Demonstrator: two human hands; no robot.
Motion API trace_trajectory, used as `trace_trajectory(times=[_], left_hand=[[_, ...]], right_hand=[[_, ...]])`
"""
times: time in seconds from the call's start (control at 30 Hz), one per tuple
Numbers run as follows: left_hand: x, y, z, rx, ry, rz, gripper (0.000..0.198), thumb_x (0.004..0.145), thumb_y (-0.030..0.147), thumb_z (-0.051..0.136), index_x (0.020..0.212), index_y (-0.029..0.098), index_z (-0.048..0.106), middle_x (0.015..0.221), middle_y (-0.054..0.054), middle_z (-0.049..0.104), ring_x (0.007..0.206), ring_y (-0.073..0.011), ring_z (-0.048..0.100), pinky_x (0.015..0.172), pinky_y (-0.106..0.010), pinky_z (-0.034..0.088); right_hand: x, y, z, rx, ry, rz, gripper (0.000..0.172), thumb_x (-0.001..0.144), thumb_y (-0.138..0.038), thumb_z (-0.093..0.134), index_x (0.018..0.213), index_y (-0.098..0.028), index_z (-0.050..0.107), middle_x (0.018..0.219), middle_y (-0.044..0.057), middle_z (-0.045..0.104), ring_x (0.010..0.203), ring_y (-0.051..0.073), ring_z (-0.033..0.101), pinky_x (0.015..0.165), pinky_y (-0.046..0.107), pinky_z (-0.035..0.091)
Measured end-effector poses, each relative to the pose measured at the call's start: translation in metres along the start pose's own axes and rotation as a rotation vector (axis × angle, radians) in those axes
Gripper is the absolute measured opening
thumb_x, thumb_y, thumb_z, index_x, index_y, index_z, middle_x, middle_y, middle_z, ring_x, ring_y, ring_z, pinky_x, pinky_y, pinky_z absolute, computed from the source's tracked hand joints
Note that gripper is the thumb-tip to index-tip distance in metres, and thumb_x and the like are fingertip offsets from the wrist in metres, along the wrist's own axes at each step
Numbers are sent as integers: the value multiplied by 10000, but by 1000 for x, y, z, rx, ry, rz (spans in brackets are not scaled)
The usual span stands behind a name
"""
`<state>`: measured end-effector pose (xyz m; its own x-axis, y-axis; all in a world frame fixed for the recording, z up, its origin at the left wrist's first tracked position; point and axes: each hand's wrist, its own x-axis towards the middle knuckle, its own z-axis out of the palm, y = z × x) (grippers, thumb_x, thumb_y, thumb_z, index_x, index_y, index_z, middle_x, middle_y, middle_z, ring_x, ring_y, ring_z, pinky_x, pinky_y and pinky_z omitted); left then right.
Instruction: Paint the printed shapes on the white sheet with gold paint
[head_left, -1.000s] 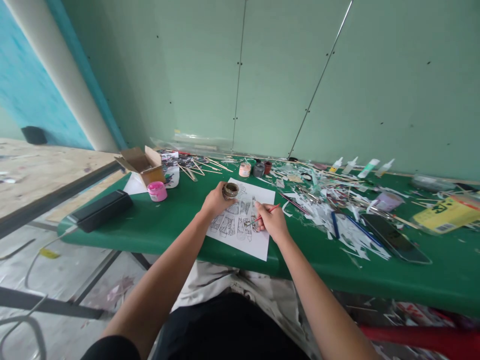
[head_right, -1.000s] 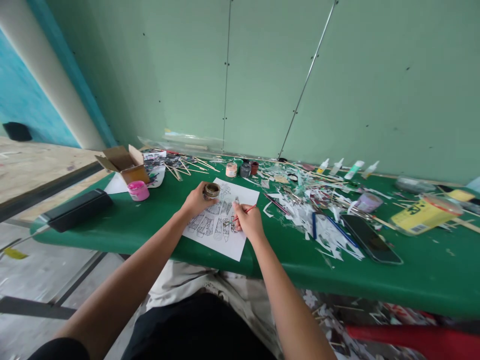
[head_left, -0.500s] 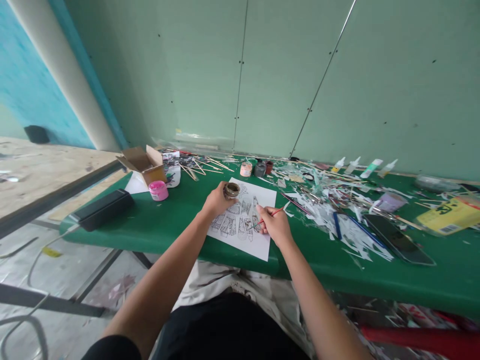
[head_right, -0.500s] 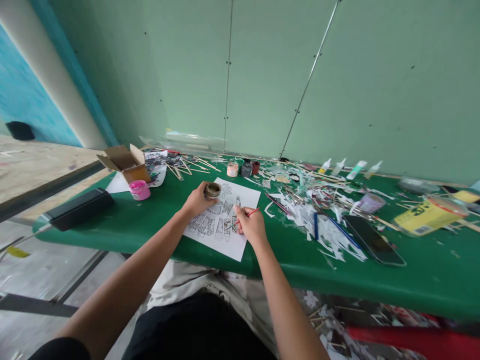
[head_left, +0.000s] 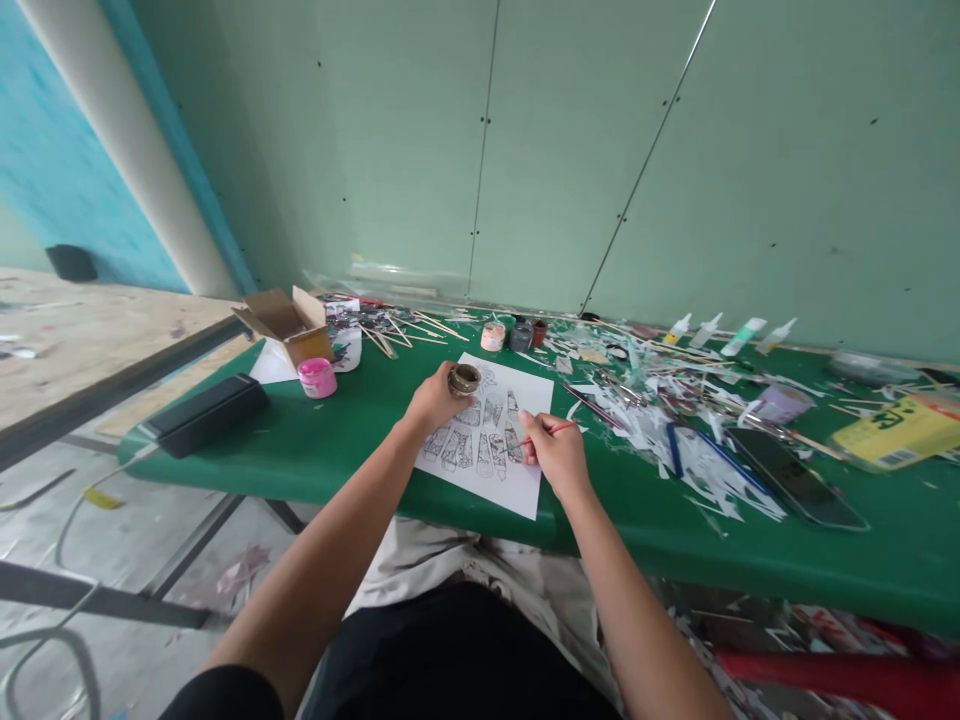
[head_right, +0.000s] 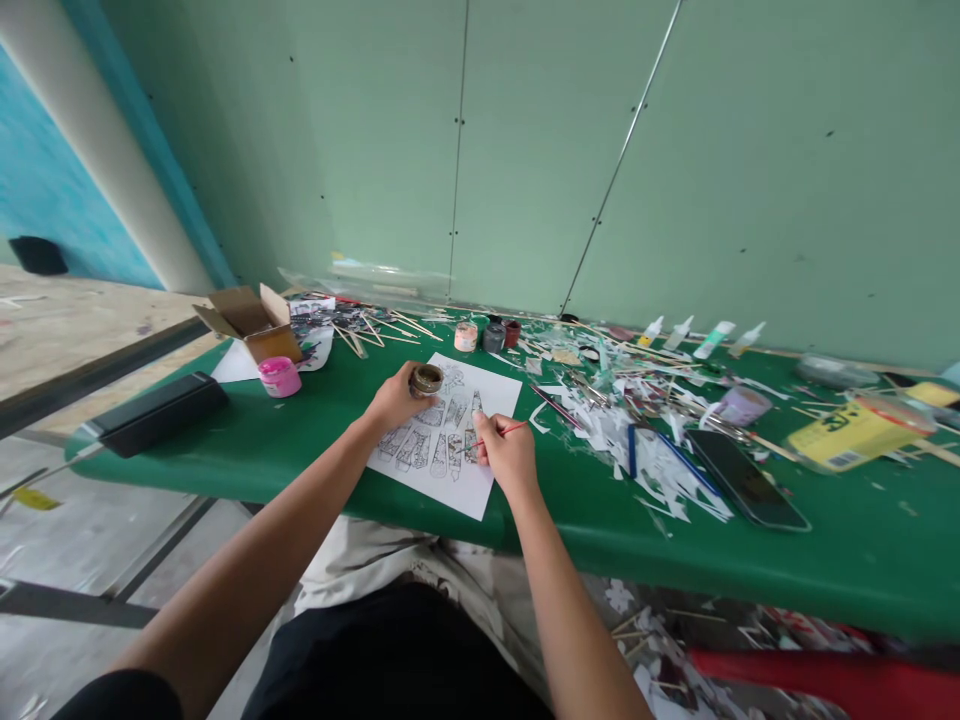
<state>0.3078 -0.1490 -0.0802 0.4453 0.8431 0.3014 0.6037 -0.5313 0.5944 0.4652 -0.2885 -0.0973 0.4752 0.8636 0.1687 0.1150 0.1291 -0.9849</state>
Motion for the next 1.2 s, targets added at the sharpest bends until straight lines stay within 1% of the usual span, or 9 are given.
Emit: trace_trajectory(times=[0.2, 0.3, 0.47, 0.77, 0.97, 1.2], left_hand=[[-1, 1, -1, 3, -9, -8, 546, 695, 316, 731, 1173, 215, 487, 1061, -85, 663, 934, -290, 635, 698, -339, 480], [-1, 1, -1, 13, -10, -14, 549, 694, 315, 733, 1172, 212, 484, 1061, -84, 663, 944, -293, 634, 707, -343, 481], [0, 1, 0, 14, -14, -5, 556, 696, 317, 736, 1177, 205, 481, 1060, -90, 662, 947, -298, 634, 707, -345, 479], [-2, 4, -2, 28, -17, -10, 545, 699, 305, 738, 1166, 197, 478, 1068, -93, 663, 951, -298, 634, 694, -337, 471], [-2, 4, -2, 28, -19, -7, 560, 697, 302, 741, 1178, 190, 476, 1077, -95, 661, 951, -294, 631, 696, -331, 468], [-2, 6, -4, 42, -57, -29, 579, 716, 329, 723, 1212, 194, 458, 1114, -89, 651, 963, -281, 626, 692, -315, 465]], right_hand=[[3, 3, 0, 51, 4, 10, 496, 646, -618, 693, 467, -201, 495, 389, -29, 514, 322, 98, 472, 358, 222, 434], [3, 6, -1, 84, 13, 16, 493, 666, -637, 667, 500, -190, 544, 414, -16, 550, 321, 93, 482, 362, 219, 446], [4, 7, -1, 30, -27, -11, 475, 692, -614, 657, 512, -183, 572, 451, 11, 601, 336, 95, 494, 369, 212, 433], [3, 5, 0, 6, -43, 16, 468, 663, -610, 682, 501, -185, 570, 440, 12, 594, 338, 94, 459, 370, 216, 405], [4, 5, 1, -8, -47, 18, 473, 646, -618, 690, 504, -183, 573, 446, 16, 603, 340, 94, 460, 365, 213, 403], [3, 4, 1, -23, -53, 16, 480, 641, -630, 680, 504, -182, 573, 454, 21, 609, 345, 96, 461, 371, 215, 403]])
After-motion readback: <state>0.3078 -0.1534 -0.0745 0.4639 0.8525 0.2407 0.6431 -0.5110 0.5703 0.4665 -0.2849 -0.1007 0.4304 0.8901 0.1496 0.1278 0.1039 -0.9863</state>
